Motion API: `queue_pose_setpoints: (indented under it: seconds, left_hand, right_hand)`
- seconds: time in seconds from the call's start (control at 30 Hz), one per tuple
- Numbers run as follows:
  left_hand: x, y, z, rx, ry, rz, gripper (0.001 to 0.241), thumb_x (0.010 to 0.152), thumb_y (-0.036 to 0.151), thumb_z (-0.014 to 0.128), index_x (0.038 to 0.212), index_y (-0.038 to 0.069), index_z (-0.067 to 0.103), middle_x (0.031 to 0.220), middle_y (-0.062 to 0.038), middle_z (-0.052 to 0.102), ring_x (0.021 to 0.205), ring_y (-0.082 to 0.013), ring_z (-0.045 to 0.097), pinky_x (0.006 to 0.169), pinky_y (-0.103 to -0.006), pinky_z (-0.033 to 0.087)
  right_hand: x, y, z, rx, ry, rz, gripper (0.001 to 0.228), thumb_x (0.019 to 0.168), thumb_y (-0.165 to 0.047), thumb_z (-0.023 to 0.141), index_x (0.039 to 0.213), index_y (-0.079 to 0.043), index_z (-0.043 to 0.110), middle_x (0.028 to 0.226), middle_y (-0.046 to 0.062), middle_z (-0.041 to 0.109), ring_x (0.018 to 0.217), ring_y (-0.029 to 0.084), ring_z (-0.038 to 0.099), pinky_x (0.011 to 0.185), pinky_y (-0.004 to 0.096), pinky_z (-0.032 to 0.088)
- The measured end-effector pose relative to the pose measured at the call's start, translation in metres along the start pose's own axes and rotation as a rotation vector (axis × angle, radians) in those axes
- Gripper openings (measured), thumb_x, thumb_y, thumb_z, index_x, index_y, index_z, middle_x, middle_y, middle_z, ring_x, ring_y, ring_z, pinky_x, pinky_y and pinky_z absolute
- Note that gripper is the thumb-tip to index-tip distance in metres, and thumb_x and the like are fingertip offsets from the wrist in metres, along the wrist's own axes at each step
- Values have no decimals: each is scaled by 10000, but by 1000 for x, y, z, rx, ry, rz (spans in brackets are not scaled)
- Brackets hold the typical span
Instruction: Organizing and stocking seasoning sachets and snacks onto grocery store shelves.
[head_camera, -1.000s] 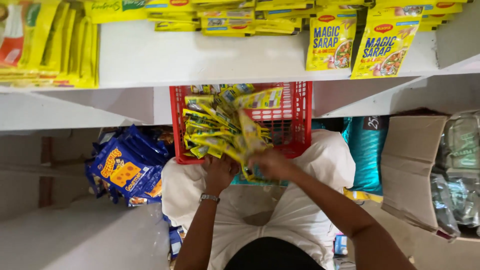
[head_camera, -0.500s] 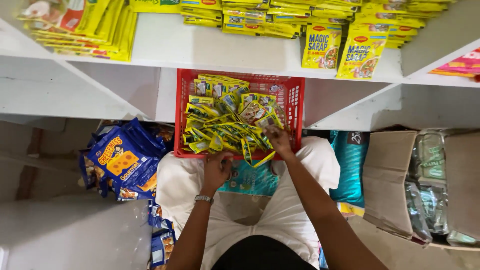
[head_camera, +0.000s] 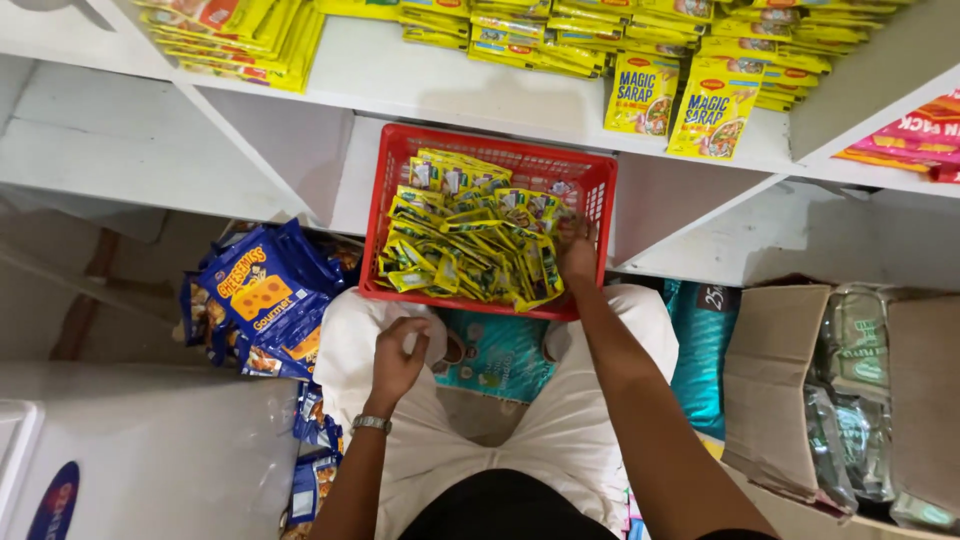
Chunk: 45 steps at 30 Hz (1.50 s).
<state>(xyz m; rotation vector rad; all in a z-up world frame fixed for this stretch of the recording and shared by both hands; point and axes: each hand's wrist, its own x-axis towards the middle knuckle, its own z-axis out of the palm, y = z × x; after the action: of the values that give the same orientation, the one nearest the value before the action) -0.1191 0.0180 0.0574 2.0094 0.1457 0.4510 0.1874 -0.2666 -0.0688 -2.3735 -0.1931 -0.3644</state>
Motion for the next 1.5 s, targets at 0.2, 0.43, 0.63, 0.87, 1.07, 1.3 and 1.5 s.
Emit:
queue_pose_setpoints:
  seconds: [0.2,0.43,0.63,0.87,1.07,1.3,1.5]
  left_hand:
    - [12,19,12,-72,-8,-60,200,881,24,646,1065,39,721,1017,-138,732,939,-289,727,825,-357,563]
    - [70,80,27,-73,49,240,452,870,158,755,1274,9,619,1209,-184,676,1125,-351,642,959,-404,501]
    - [100,84,70,-58,83,325,660,827,138,693,1444,-30,528,1384,-256,616,1275,-421,588,1062,-447,468]
    - [121,85,67,-1114,-69,-200,437,1107,249,475,1448,-18,536,1399,-154,656,1238,-289,651,1062,-427,517]
    - [133,133,21,-1497,-94,-271,426,1061,200,459,1444,16,495,1363,-131,640,1195,-262,651,997,-422,541]
    - [153,198,-34,-1229,-142,-11,421,1090,73,463,1509,36,448,1405,-90,602,1245,-186,618,1033,-360,530]
    - [192,210,-52,-1347,-250,-100,464,1060,209,419,1501,67,453,1368,-133,633,1159,-215,665,975,-366,557]
  right_hand:
    - [28,18,-11,-293,-307,68,403,912,-405,729,1172,-97,710,1058,222,721,992,408,697,885,490,554]
    - [29,-185,-188,96,-374,-313,224,944,-277,742,1020,-73,796,963,171,743,854,312,714,728,399,540]
    - [21,-248,-273,520,-542,-217,203,955,-117,735,1132,-24,769,1003,77,750,806,92,620,663,276,505]
    - [0,-242,-266,708,-461,-255,208,967,-119,715,1144,-21,759,980,-19,770,863,13,639,769,205,526]
    - [-21,-238,-229,441,-436,-143,152,953,-172,750,893,-32,744,610,-48,526,564,14,392,514,237,307]
    - [-9,-256,-231,724,-529,-215,149,1034,-197,672,1071,-62,620,1010,-4,635,877,48,618,763,235,532]
    - [-15,-296,-242,884,-705,-126,353,1028,-139,571,1375,-97,525,1213,-11,681,1024,58,617,860,241,503]
